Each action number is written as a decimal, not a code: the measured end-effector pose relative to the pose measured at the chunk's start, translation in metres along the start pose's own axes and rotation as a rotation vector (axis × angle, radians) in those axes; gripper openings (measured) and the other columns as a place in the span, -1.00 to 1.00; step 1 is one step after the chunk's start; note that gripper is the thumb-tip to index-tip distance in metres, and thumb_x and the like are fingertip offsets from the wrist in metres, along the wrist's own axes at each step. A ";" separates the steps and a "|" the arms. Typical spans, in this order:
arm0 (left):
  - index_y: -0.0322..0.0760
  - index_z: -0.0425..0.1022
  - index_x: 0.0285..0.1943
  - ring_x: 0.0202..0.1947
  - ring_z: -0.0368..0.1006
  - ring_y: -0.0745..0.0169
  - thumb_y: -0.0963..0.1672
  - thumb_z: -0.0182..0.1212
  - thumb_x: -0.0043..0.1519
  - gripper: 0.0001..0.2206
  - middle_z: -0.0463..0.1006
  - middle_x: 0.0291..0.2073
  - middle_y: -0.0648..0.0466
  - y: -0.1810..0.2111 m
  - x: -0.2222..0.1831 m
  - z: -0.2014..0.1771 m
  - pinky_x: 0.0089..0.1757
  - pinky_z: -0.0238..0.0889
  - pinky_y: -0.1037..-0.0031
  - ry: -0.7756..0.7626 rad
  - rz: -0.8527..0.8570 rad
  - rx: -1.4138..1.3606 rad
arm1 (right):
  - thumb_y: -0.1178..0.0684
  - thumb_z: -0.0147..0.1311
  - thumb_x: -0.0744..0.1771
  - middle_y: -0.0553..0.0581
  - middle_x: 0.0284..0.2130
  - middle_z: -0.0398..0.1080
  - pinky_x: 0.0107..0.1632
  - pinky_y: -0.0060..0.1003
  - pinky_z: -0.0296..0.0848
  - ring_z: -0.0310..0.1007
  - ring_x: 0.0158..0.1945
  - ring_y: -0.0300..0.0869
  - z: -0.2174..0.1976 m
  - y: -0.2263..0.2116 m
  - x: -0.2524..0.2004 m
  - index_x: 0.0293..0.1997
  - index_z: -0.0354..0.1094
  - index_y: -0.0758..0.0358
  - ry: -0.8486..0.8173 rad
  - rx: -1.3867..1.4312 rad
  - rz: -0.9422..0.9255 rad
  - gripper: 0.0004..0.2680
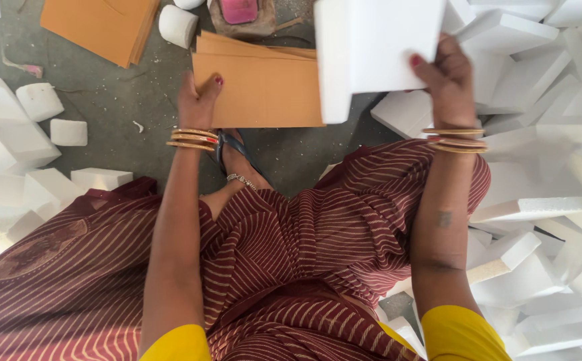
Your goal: The person places L-shaped foam corner protectors into cardboard corners and secures them with adhesive tape using a tape dispenser by hand.
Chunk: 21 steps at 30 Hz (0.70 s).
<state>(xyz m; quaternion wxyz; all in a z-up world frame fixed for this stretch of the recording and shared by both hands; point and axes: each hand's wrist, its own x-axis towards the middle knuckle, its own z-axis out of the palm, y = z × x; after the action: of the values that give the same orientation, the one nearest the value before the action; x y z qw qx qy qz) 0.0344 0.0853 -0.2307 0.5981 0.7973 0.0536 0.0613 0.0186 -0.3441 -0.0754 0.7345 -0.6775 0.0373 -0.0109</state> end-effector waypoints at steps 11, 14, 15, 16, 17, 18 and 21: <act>-0.40 0.34 0.32 0.10 0.37 -0.22 -0.13 0.36 0.19 -0.49 0.34 0.11 -0.25 -0.014 -0.020 0.004 0.07 0.29 0.15 0.128 -0.030 0.292 | 0.04 0.17 0.36 0.21 -0.17 0.49 -0.25 -0.34 0.66 0.60 -0.18 -0.17 0.060 0.075 0.017 0.14 0.13 0.42 -0.325 -0.226 0.349 -0.67; -0.38 0.47 0.20 0.12 0.36 -0.24 -0.12 0.41 0.18 -0.57 0.40 0.08 -0.22 0.005 -0.032 -0.002 0.09 0.25 0.08 0.141 -0.015 0.472 | 0.02 0.21 0.36 0.31 -0.13 0.45 -0.26 -0.29 0.71 0.57 -0.16 -0.09 0.071 0.087 0.010 0.18 0.06 0.44 -0.334 -0.276 0.389 -0.60; -0.38 0.49 0.18 0.09 0.37 -0.23 -0.13 0.42 0.19 -0.60 0.42 0.04 -0.20 0.012 -0.035 -0.003 0.08 0.26 0.09 0.150 -0.005 0.524 | 0.01 0.21 0.35 0.33 -0.10 0.44 -0.27 -0.28 0.71 0.59 -0.13 -0.07 0.073 0.090 0.008 0.19 0.04 0.46 -0.328 -0.292 0.377 -0.58; -0.37 0.52 0.15 0.05 0.38 -0.21 -0.14 0.43 0.19 -0.63 0.44 0.00 -0.19 0.018 -0.038 -0.004 0.07 0.27 0.09 0.159 0.005 0.576 | 0.00 0.21 0.35 0.35 -0.08 0.44 -0.27 -0.27 0.70 0.61 -0.11 -0.06 0.075 0.093 0.006 0.19 0.02 0.47 -0.322 -0.308 0.366 -0.57; -0.37 0.54 0.12 0.02 0.40 -0.20 -0.14 0.44 0.19 -0.65 0.46 -0.03 -0.17 0.022 -0.039 -0.004 0.05 0.28 0.10 0.167 0.018 0.626 | 0.01 0.20 0.35 0.36 -0.08 0.45 -0.26 -0.25 0.70 0.61 -0.10 -0.05 0.077 0.096 0.005 0.20 0.01 0.47 -0.316 -0.287 0.371 -0.56; -0.37 0.54 0.11 -0.04 0.44 -0.10 -0.14 0.42 0.19 -0.67 0.48 -0.05 -0.15 0.025 -0.039 -0.004 0.00 0.33 0.16 0.162 -0.033 0.558 | 0.01 0.18 0.34 0.37 -0.08 0.45 -0.25 -0.23 0.70 0.60 -0.09 -0.05 0.079 0.099 0.004 0.21 -0.01 0.46 -0.310 -0.265 0.375 -0.56; -0.39 0.54 0.05 -0.19 0.54 0.13 -0.14 0.38 0.21 -0.72 0.54 -0.12 -0.08 0.016 -0.038 -0.006 -0.12 0.42 0.32 0.164 -0.084 0.363 | 0.00 0.16 0.35 0.36 -0.07 0.46 -0.19 -0.20 0.69 0.58 -0.05 -0.04 0.083 0.105 0.000 0.24 -0.01 0.43 -0.312 -0.266 0.396 -0.56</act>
<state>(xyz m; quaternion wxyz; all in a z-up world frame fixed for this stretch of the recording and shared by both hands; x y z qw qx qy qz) -0.0037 0.0799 -0.2148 0.4403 0.8814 0.1455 0.0903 0.0204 -0.2527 -0.1731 0.6239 -0.7409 0.0566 0.2421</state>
